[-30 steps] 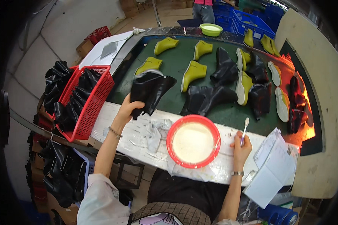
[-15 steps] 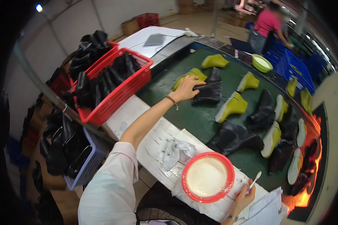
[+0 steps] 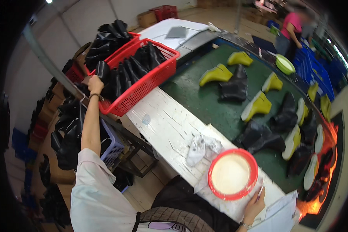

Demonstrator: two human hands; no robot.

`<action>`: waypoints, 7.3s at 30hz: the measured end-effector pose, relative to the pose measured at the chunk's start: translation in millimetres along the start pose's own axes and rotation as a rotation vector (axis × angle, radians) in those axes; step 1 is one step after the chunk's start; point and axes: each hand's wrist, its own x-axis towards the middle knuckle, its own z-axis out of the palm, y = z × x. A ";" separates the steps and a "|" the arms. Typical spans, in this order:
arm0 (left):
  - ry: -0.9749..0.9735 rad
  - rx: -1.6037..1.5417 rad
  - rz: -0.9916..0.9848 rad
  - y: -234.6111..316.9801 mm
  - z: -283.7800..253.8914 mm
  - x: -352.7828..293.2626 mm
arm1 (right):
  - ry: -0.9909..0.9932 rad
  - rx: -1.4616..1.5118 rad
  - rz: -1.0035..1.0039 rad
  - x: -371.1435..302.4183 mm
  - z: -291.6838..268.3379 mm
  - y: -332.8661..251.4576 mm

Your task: Apply glue to the bottom and inner lining of shoe uppers and soles using a small brush.

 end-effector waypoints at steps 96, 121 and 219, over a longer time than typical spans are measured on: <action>-0.530 -1.107 1.055 108.0 -136.7 -419.7 | -0.008 0.252 -0.153 0.7 -70.6 -107.5; -0.588 -1.453 1.245 134.2 -177.2 -443.4 | 0.051 0.689 -0.396 2.6 -87.1 -132.0; -2.486 -1.240 0.677 119.2 -135.5 -422.6 | -0.097 0.484 -0.937 64.9 -96.8 -172.2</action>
